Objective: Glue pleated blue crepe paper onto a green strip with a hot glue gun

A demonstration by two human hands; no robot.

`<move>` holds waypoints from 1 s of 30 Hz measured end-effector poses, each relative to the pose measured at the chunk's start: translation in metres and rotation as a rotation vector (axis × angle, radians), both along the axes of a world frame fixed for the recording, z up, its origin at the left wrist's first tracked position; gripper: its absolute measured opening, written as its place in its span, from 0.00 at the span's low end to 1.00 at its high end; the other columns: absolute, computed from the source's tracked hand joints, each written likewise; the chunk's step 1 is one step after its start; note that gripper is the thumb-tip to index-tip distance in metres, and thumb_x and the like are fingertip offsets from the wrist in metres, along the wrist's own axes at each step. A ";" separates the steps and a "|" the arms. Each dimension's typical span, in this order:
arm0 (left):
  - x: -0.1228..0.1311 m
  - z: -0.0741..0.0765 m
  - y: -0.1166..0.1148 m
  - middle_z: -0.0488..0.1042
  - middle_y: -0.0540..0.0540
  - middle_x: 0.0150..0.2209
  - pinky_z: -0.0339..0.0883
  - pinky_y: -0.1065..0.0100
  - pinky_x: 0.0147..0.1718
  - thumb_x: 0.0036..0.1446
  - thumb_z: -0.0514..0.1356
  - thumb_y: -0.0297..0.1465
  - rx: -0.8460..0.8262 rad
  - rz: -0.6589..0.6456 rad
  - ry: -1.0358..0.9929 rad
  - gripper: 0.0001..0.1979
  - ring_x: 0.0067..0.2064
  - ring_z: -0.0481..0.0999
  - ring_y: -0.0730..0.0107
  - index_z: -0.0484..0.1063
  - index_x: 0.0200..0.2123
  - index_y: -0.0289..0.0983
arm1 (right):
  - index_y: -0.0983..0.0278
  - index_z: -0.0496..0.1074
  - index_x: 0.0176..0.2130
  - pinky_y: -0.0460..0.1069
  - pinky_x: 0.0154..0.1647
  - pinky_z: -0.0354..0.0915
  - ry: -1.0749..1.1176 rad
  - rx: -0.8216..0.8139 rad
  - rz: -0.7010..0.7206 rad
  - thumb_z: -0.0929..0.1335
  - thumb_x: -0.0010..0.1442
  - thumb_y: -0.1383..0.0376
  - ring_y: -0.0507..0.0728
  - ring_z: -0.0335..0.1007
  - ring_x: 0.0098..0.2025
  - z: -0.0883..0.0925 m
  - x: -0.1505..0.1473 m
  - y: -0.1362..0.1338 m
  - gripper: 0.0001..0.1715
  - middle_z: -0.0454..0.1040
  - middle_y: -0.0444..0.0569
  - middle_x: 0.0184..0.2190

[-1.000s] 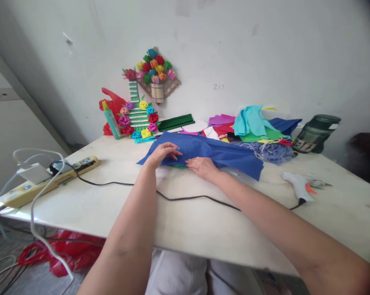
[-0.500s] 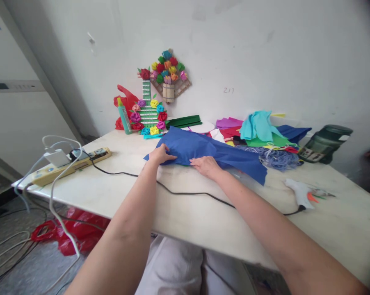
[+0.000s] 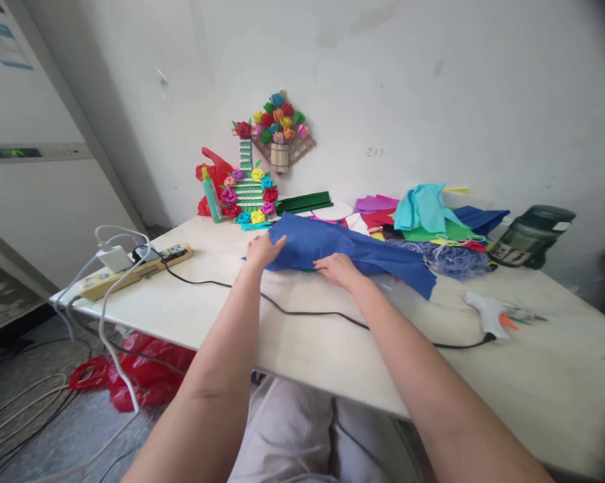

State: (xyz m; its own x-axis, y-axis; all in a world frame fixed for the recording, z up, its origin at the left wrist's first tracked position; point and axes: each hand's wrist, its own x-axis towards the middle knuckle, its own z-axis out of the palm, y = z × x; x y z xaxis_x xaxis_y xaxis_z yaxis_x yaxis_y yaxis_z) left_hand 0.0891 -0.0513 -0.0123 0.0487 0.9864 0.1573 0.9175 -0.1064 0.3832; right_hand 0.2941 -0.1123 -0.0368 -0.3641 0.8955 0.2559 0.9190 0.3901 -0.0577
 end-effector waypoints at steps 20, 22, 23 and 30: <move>0.042 -0.044 -0.029 0.39 0.34 0.64 0.29 0.50 0.61 0.49 0.34 0.58 -0.107 0.048 0.128 0.50 0.65 0.36 0.53 0.42 0.62 0.24 | 0.57 0.75 0.43 0.48 0.49 0.65 -0.017 0.006 -0.033 0.64 0.58 0.67 0.55 0.70 0.48 -0.004 -0.001 -0.003 0.14 0.74 0.42 0.45; 0.043 -0.044 -0.029 0.41 0.33 0.64 0.29 0.49 0.60 0.49 0.34 0.58 -0.099 0.045 0.147 0.49 0.65 0.37 0.52 0.43 0.62 0.23 | 0.58 0.74 0.44 0.49 0.49 0.64 -0.022 -0.003 -0.040 0.64 0.58 0.67 0.55 0.69 0.48 -0.002 -0.002 -0.004 0.15 0.73 0.43 0.45; 0.044 -0.044 -0.030 0.42 0.33 0.64 0.29 0.48 0.60 0.49 0.34 0.58 -0.091 0.045 0.159 0.49 0.65 0.38 0.51 0.44 0.62 0.23 | 0.58 0.74 0.44 0.49 0.49 0.64 -0.025 -0.006 -0.041 0.64 0.58 0.67 0.55 0.69 0.48 -0.001 -0.002 -0.005 0.15 0.73 0.43 0.45; 0.047 -0.045 -0.031 0.42 0.33 0.64 0.29 0.47 0.60 0.50 0.34 0.57 -0.050 0.099 0.224 0.49 0.65 0.40 0.51 0.45 0.62 0.23 | 0.57 0.73 0.45 0.48 0.49 0.64 -0.055 -0.008 -0.048 0.63 0.59 0.67 0.55 0.69 0.49 -0.003 -0.002 -0.005 0.16 0.73 0.42 0.46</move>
State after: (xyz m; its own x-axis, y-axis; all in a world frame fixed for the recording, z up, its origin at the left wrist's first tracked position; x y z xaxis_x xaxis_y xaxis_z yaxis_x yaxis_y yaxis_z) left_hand 0.1365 -0.0819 -0.0576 -0.0207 0.9944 0.1039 0.9852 0.0026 0.1712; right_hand 0.2921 -0.1172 -0.0397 -0.3340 0.9141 0.2299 0.9384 0.3454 -0.0097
